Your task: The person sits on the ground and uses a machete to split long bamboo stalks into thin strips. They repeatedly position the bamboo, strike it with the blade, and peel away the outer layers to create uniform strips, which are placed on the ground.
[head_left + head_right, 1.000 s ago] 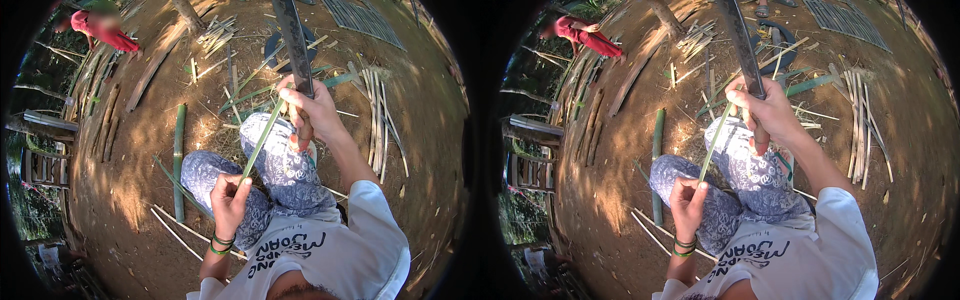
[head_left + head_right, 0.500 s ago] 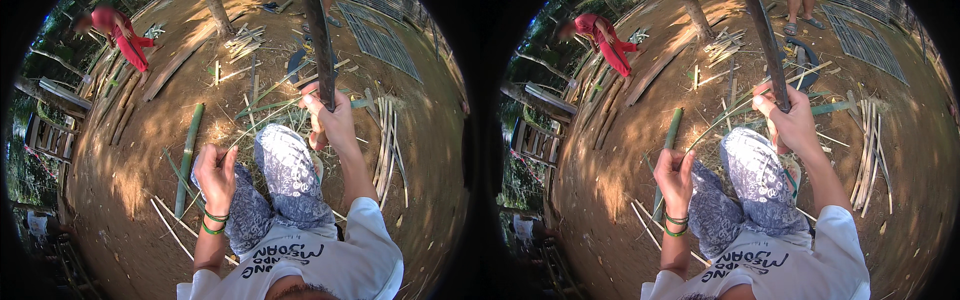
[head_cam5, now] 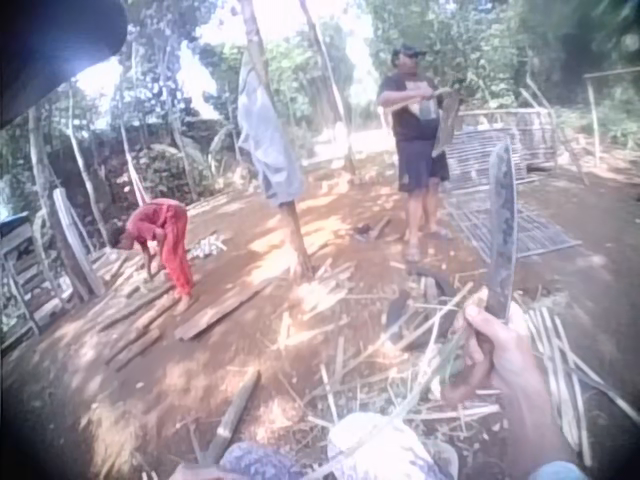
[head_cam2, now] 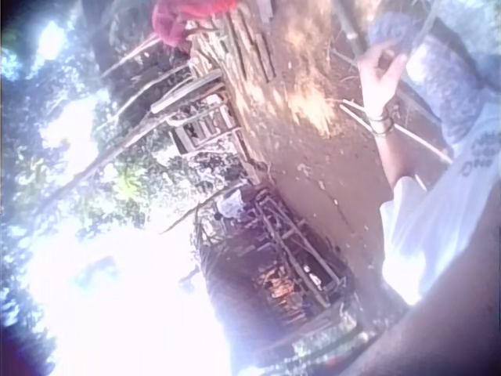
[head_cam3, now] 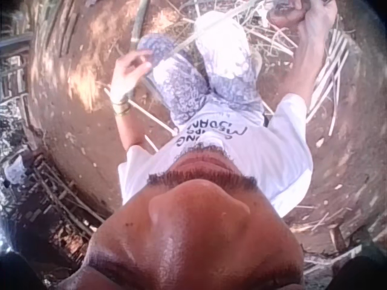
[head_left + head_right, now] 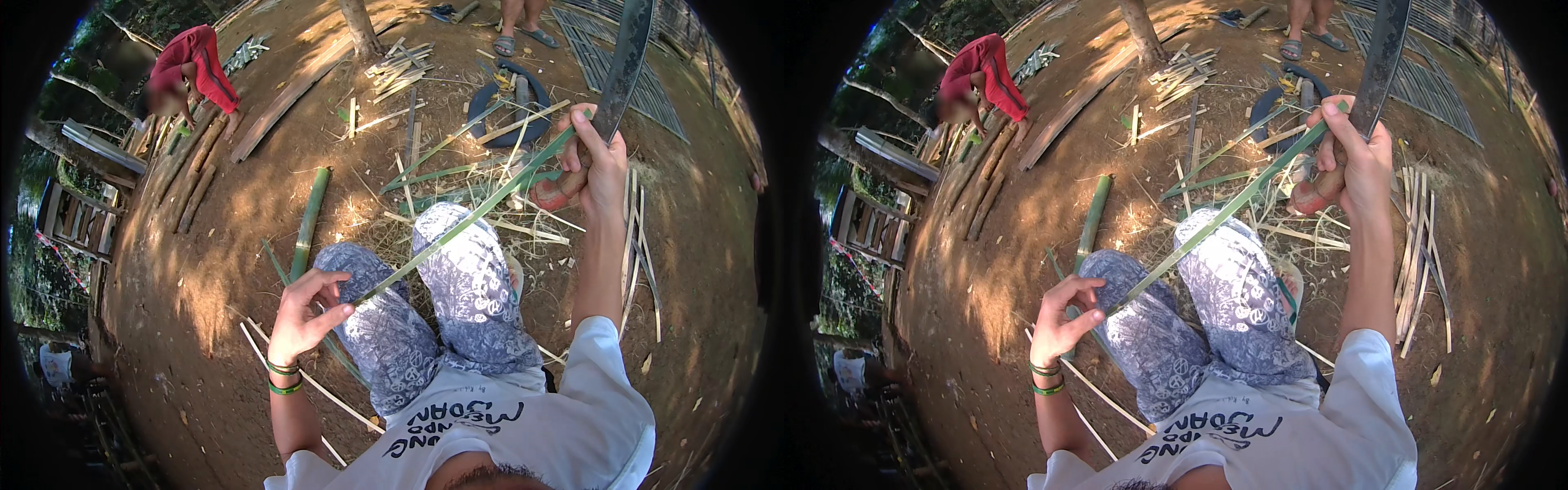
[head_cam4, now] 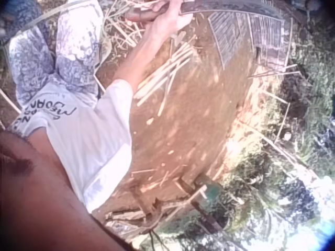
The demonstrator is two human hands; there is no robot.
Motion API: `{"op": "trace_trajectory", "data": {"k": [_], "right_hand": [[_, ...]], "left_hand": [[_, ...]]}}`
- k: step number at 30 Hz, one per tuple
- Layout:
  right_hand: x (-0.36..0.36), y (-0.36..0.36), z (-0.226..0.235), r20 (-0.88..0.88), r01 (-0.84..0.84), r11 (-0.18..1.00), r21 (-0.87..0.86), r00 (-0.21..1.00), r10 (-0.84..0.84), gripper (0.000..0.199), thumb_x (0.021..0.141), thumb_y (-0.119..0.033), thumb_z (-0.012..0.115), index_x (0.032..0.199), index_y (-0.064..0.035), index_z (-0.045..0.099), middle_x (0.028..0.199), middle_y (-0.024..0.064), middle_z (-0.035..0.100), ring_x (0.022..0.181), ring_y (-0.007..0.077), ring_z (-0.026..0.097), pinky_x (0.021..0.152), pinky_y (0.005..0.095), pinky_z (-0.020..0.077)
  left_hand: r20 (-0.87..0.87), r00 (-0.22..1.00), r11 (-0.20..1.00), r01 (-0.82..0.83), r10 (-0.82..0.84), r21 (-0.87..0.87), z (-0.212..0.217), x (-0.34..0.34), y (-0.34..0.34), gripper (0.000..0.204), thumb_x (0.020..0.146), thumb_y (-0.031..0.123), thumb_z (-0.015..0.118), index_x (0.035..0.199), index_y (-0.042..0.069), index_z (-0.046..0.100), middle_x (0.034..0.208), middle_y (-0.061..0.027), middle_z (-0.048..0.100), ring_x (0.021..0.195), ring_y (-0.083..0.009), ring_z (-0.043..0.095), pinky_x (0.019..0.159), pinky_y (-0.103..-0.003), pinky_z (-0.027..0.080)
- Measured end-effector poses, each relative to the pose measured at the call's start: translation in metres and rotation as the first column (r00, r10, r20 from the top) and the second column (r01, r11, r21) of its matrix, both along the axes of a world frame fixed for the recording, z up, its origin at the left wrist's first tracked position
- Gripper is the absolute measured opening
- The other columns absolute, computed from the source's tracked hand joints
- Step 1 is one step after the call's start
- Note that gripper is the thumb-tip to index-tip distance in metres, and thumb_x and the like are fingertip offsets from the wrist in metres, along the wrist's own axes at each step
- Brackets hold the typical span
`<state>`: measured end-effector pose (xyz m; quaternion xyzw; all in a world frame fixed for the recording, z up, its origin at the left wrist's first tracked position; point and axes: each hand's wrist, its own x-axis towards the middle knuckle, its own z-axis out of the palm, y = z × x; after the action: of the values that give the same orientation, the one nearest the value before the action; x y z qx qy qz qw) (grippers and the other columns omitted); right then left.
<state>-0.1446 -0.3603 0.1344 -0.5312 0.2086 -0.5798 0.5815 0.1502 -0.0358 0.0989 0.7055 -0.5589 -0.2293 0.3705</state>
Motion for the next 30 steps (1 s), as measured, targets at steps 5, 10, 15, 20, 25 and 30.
{"op": "trace_trajectory", "data": {"k": [5,10,15,20,25,30], "right_hand": [[0.002,-0.012,-0.008,-0.134,0.172,0.984,-0.056,0.975,-0.178,0.028,0.090,-0.025,0.075,0.105,-0.0014,0.067,0.072,0.0051,0.063,0.046,0.0052,0.046,0.043,0.0229,0.0373],[0.005,-0.014,-0.008,-0.157,0.223,0.967,-0.124,0.958,-0.241,0.024,0.090,-0.024,0.076,0.102,-0.0039,0.069,0.056,-0.0005,0.049,0.039,0.0044,0.039,0.036,0.0235,0.0294],[0.012,-0.006,-0.008,-0.173,0.272,0.957,-0.103,0.942,-0.286,0.023,0.091,-0.025,0.074,0.100,-0.0036,0.069,0.060,0.0004,0.053,0.041,0.0046,0.042,0.038,0.0230,0.0304],[0.010,0.000,-0.015,-0.121,0.229,0.973,-0.032,0.965,-0.231,0.027,0.096,-0.028,0.068,0.099,-0.0014,0.070,0.081,0.0032,0.065,0.047,0.0054,0.047,0.042,0.0207,0.0326],[0.012,0.009,-0.032,-0.201,0.227,0.974,-0.009,0.953,-0.225,0.031,0.100,-0.030,0.062,0.111,-0.0023,0.070,0.083,0.0024,0.065,0.049,0.0036,0.047,0.043,0.0199,0.0337],[0.026,0.024,-0.050,-0.272,0.167,0.982,0.087,0.952,-0.138,0.039,0.102,-0.030,0.057,0.130,-0.0031,0.062,0.082,0.0014,0.065,0.048,0.0027,0.047,0.041,0.0194,0.0347]], "left_hand": [[0.222,0.975,0.997,0.008,0.010,-0.083,-0.020,-0.023,-0.009,0.051,0.076,0.022,0.082,0.120,0.002,0.068,0.097,-0.0079,0.065,0.088,-0.0219,0.057,0.081,-0.036,0.049],[0.228,0.966,0.992,-0.113,0.121,-0.047,-0.021,-0.032,-0.013,0.020,0.085,0.019,0.076,0.089,0.000,0.070,0.082,-0.0102,0.066,0.076,-0.0266,0.056,0.073,-0.037,0.045],[0.260,0.865,0.901,-0.386,0.428,-0.199,-0.018,-0.042,-0.021,0.019,0.087,0.011,0.074,0.077,-0.001,0.062,0.067,-0.0105,0.051,0.059,-0.0251,0.050,0.056,-0.035,0.039],[0.352,0.713,0.783,-0.456,0.606,-0.424,-0.017,-0.036,-0.029,0.019,0.089,0.009,0.072,0.080,0.000,0.057,0.072,-0.0109,0.049,0.059,-0.0244,0.048,0.056,-0.036,0.038],[0.204,0.656,0.627,-0.513,0.727,-0.586,-0.007,-0.035,-0.041,0.019,0.091,0.006,0.070,0.081,0.000,0.056,0.073,-0.0068,0.046,0.059,-0.0172,0.041,0.054,-0.032,0.034],[0.138,0.640,0.576,-0.550,0.756,-0.605,-0.004,-0.029,-0.040,0.018,0.092,0.007,0.069,0.082,-0.002,0.058,0.072,-0.0040,0.048,0.061,-0.0129,0.041,0.055,-0.030,0.033]]}}
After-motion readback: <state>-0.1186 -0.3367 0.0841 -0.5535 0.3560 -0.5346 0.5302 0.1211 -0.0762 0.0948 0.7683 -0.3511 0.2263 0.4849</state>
